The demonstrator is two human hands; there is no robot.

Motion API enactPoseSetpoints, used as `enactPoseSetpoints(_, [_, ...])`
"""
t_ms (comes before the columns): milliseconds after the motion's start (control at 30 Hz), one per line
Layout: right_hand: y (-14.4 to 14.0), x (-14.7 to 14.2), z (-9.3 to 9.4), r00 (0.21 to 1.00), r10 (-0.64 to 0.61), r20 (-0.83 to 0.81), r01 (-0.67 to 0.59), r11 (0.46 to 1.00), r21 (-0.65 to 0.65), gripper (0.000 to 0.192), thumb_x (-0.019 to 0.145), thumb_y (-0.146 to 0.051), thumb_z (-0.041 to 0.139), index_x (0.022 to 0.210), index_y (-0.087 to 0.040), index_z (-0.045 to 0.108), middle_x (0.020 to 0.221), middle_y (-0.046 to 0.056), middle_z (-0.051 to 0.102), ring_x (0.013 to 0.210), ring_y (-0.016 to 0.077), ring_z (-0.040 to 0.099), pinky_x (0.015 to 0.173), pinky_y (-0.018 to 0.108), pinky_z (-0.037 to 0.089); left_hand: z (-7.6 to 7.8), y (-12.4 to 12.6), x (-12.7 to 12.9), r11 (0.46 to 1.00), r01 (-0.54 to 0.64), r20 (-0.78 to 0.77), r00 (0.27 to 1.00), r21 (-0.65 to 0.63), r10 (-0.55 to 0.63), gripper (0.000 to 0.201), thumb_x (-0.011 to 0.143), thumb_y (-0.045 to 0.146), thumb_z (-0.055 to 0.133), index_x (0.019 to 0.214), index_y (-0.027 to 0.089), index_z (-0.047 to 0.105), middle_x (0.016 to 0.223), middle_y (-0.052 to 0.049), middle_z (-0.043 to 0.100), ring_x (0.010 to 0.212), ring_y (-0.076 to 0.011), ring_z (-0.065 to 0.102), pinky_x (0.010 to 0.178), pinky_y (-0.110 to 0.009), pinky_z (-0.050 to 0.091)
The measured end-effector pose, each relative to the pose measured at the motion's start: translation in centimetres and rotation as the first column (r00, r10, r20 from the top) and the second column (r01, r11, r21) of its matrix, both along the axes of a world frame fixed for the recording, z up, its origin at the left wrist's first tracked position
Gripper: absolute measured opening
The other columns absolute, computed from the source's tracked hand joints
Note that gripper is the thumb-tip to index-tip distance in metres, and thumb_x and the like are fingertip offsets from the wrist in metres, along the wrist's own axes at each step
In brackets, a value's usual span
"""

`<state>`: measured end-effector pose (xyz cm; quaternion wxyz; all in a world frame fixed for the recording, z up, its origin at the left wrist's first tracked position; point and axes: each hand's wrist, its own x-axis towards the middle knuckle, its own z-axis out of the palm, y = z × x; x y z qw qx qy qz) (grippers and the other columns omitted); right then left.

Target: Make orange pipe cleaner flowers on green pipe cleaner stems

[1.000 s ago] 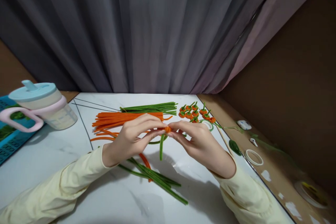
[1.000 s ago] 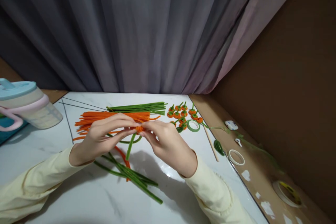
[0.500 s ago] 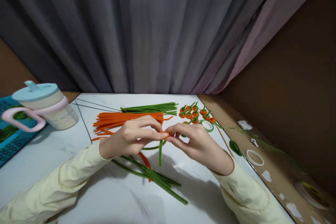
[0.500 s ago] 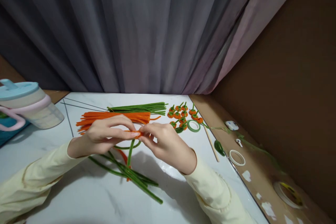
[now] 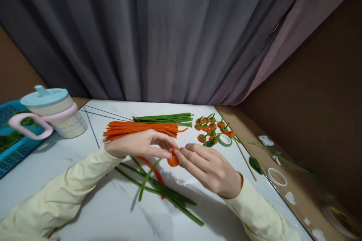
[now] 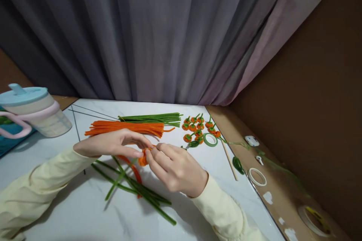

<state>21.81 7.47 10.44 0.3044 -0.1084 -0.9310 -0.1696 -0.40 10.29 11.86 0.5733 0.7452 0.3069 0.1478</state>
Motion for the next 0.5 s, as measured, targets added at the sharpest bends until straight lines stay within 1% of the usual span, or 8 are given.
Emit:
enactPoseSetpoints(100, [-0.1,0.0,-1.7,0.999,-0.015,-0.045,0.006,0.981,-0.192,0.029,0.087,-0.006,0.045,0.115,-0.008,0.052,0.094,0.012,0.068,0.087,0.0208,0.061,0.07,0.033,0.053,-0.3,-0.6,0.0,0.99,-0.062,-0.044,0.997,0.123,0.068,0.022,0.078,0.025,0.062,0.099,0.019,0.067,0.099,-0.003,0.067,0.093,-0.0176,0.061,0.083,-0.025,0.045])
enactPoseSetpoints(200, [-0.5,0.0,-3.1,0.96,-0.213,-0.183,0.081,0.834,-0.546,0.03,0.089,-0.011,0.045,0.117,-0.015,0.053,0.095,0.009,0.067,0.082,0.0174,0.062,0.073,0.032,0.053,-1.7,-1.5,0.3,0.99,-0.138,-0.004,0.99,0.016,0.138,0.022,0.078,0.028,0.061,0.098,0.019,0.065,0.087,-0.002,0.069,0.078,-0.0148,0.064,0.068,-0.022,0.048])
enactPoseSetpoints(233, [-0.7,0.1,-3.4,0.927,-0.32,-0.195,0.109,0.728,-0.677,0.026,0.089,-0.015,0.047,0.113,-0.017,0.056,0.094,0.009,0.067,0.077,0.0162,0.062,0.072,0.031,0.053,-2.4,-1.8,0.4,0.983,-0.17,0.012,0.985,-0.065,0.171,0.021,0.08,0.029,0.059,0.097,0.018,0.063,0.079,-0.001,0.068,0.071,-0.0141,0.064,0.063,-0.021,0.049])
enactPoseSetpoints(300, [-1.2,0.3,-3.8,0.866,-0.482,-0.134,0.096,0.423,-0.901,0.021,0.088,-0.026,0.051,0.103,-0.017,0.062,0.093,0.008,0.067,0.07,0.0149,0.063,0.064,0.028,0.055,-3.7,-2.4,0.7,0.949,-0.254,0.032,0.964,-0.188,0.265,0.018,0.08,0.03,0.058,0.092,0.017,0.061,0.07,-0.001,0.068,0.067,-0.0146,0.065,0.061,-0.022,0.049])
enactPoseSetpoints(367, [-1.7,0.5,-4.3,0.855,-0.518,-0.038,0.008,0.087,-0.996,0.026,0.085,-0.036,0.054,0.098,-0.016,0.064,0.089,0.007,0.067,0.066,0.0142,0.062,0.058,0.026,0.055,-4.9,-2.8,0.9,0.892,-0.317,0.031,0.938,-0.321,0.345,0.017,0.08,0.029,0.059,0.09,0.016,0.06,0.067,-0.001,0.068,0.066,-0.0155,0.066,0.06,-0.023,0.05])
enactPoseSetpoints(400, [-2.0,0.6,-4.6,0.86,-0.51,-0.016,-0.043,-0.041,-0.998,0.029,0.083,-0.038,0.056,0.099,-0.016,0.065,0.086,0.007,0.066,0.063,0.0132,0.061,0.057,0.025,0.054,-5.4,-2.9,1.0,0.859,-0.333,0.045,0.924,-0.39,0.379,0.017,0.079,0.029,0.06,0.09,0.015,0.06,0.067,-0.002,0.068,0.065,-0.0156,0.066,0.06,-0.023,0.05])
enactPoseSetpoints(433, [-2.3,0.6,-4.9,0.865,-0.502,-0.013,-0.093,-0.133,-0.987,0.031,0.081,-0.04,0.058,0.101,-0.016,0.064,0.084,0.005,0.065,0.06,0.0117,0.059,0.057,0.025,0.054,-5.9,-2.9,1.1,0.82,-0.338,0.072,0.907,-0.461,0.414,0.017,0.079,0.028,0.061,0.089,0.015,0.06,0.068,-0.003,0.068,0.065,-0.0153,0.066,0.061,-0.023,0.051])
enactPoseSetpoints(500, [-2.9,0.6,-5.6,0.859,-0.51,-0.049,-0.187,-0.223,-0.957,0.035,0.077,-0.04,0.063,0.104,-0.017,0.063,0.084,0.004,0.063,0.058,0.0095,0.056,0.057,0.024,0.053,-6.7,-3.0,1.2,0.737,-0.314,0.137,0.866,-0.598,0.48,0.015,0.077,0.024,0.064,0.088,0.013,0.062,0.068,-0.003,0.068,0.066,-0.0136,0.066,0.066,-0.022,0.051])
